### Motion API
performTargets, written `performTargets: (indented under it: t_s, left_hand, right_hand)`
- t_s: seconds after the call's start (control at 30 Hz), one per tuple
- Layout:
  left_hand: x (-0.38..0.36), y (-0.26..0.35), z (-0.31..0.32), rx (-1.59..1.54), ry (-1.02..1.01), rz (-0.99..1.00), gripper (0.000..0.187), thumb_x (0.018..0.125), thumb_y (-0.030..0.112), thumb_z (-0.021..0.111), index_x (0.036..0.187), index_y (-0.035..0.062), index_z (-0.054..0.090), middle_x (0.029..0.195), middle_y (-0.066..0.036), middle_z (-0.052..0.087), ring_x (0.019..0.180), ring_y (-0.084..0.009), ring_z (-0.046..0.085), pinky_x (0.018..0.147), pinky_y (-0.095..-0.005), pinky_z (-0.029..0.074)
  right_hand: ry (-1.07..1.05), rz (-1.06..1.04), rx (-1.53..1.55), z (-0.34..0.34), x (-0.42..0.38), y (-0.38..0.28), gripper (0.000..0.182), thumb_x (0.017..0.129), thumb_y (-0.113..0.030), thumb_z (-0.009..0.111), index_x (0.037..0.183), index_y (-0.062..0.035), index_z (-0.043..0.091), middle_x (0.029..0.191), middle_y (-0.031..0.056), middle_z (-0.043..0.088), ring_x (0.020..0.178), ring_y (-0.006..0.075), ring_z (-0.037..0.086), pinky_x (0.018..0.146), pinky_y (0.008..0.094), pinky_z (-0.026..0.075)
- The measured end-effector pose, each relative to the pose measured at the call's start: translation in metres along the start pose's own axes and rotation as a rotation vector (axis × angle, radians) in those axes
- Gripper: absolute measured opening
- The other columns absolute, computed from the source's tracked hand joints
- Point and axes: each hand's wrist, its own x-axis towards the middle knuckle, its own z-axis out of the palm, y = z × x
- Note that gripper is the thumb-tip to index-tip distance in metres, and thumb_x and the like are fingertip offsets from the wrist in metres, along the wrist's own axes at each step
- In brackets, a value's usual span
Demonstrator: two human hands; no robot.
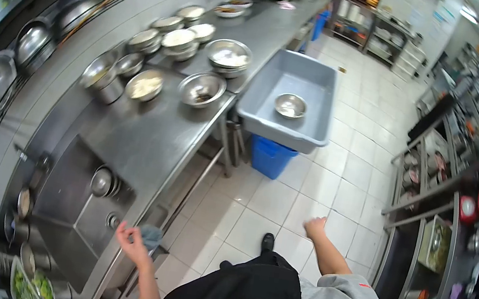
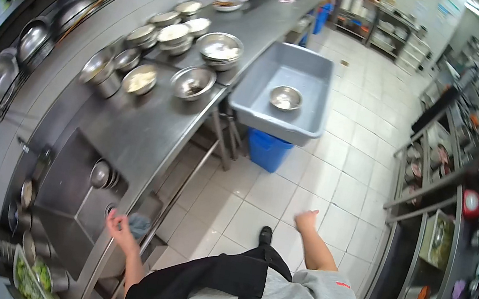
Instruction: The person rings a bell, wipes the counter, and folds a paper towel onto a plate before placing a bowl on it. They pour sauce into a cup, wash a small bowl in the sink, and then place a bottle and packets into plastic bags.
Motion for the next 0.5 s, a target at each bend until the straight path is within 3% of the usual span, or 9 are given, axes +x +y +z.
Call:
performTargets:
  t_s: [0.03,0.07,0.13,0.17,0.23,0.27,0.33,0.4,0.5]
  left_hand:
    - [-0.011,0.003,0.035,0.003,-0.139,0.015,0.037,0.075,-0.003,0.057,0.110,0.0023,0.049,0.074,0.000,0.049,0.074,-0.0092,0.046,0.076,-0.0247,0.037]
    - [-0.024,0.008,0.071,0.006,-0.273,0.030,0.037,0.074,-0.003,0.058,0.110,0.0022,0.049,0.074,0.000,0.049,0.073,-0.0091,0.047,0.075,-0.0239,0.037]
    - [-0.058,0.029,0.141,-0.063,-0.462,0.078,0.038,0.073,-0.003,0.059,0.110,0.0014,0.049,0.073,0.000,0.049,0.071,-0.0086,0.047,0.072,-0.0231,0.039]
    - [-0.077,0.037,0.175,-0.100,-0.538,0.067,0.038,0.073,-0.003,0.059,0.110,0.0015,0.049,0.073,0.000,0.050,0.071,-0.0083,0.048,0.070,-0.0228,0.039]
    - [-0.115,0.051,0.238,-0.139,-0.690,0.039,0.038,0.072,-0.003,0.059,0.109,0.0020,0.049,0.073,0.000,0.051,0.071,-0.0079,0.048,0.068,-0.0226,0.040]
    - [-0.136,0.058,0.269,-0.145,-0.765,0.027,0.038,0.072,-0.003,0.059,0.109,0.0024,0.050,0.073,0.000,0.052,0.070,-0.0077,0.049,0.068,-0.0226,0.040]
    - [-0.180,0.062,0.331,-0.203,-0.897,0.030,0.037,0.073,-0.002,0.060,0.108,0.0034,0.050,0.074,0.001,0.052,0.072,-0.0066,0.049,0.069,-0.0212,0.039]
    - [-0.226,0.081,0.386,-0.284,-1.044,-0.095,0.036,0.074,-0.002,0.060,0.109,0.0036,0.050,0.075,0.001,0.053,0.072,-0.0062,0.049,0.068,-0.0204,0.039]
    - [-0.293,0.108,0.453,-0.325,-1.177,-0.228,0.033,0.077,0.000,0.058,0.108,0.0036,0.051,0.076,0.000,0.053,0.072,-0.0063,0.050,0.069,-0.0205,0.040]
  right_hand:
    - [-0.012,-0.036,0.089,0.048,-0.012,0.037,0.025,0.076,-0.029,0.058,0.090,-0.0086,0.064,0.102,0.0118,0.061,0.100,0.0298,0.055,0.086,0.0504,0.042]
    - [-0.166,0.145,0.509,0.067,-0.030,0.059,0.027,0.073,-0.028,0.061,0.091,-0.0075,0.065,0.097,0.0129,0.063,0.095,0.0283,0.059,0.084,0.0442,0.045]
    - [-0.363,0.394,1.049,0.104,-0.055,0.106,0.031,0.072,-0.027,0.062,0.093,-0.0046,0.064,0.093,0.0147,0.064,0.089,0.0281,0.061,0.080,0.0381,0.047]
    - [-0.353,0.408,1.059,0.118,-0.066,0.120,0.031,0.072,-0.027,0.062,0.093,-0.0046,0.064,0.093,0.0147,0.064,0.089,0.0281,0.061,0.080,0.0381,0.047]
    - [0.094,0.384,0.919,0.144,-0.080,0.152,0.041,0.073,-0.031,0.062,0.100,-0.0009,0.061,0.092,0.0160,0.064,0.088,0.0277,0.061,0.078,0.0343,0.048]
    - [0.101,0.396,0.922,0.145,-0.079,0.172,0.041,0.073,-0.031,0.062,0.100,-0.0009,0.061,0.092,0.0160,0.064,0.088,0.0277,0.061,0.078,0.0343,0.048]
    - [0.322,0.304,1.151,0.133,-0.077,0.191,0.039,0.076,-0.030,0.061,0.100,0.0001,0.060,0.092,0.0152,0.064,0.088,0.0258,0.061,0.078,0.0331,0.048]
    - [0.446,0.224,1.324,0.085,-0.076,0.209,0.036,0.079,-0.026,0.060,0.104,0.0007,0.058,0.096,0.0143,0.063,0.088,0.0229,0.061,0.078,0.0321,0.048]
    - [0.581,-0.077,1.733,-0.004,-0.077,0.230,0.038,0.081,-0.019,0.059,0.114,-0.0013,0.052,0.101,0.0121,0.059,0.094,0.0189,0.057,0.081,0.0305,0.045]
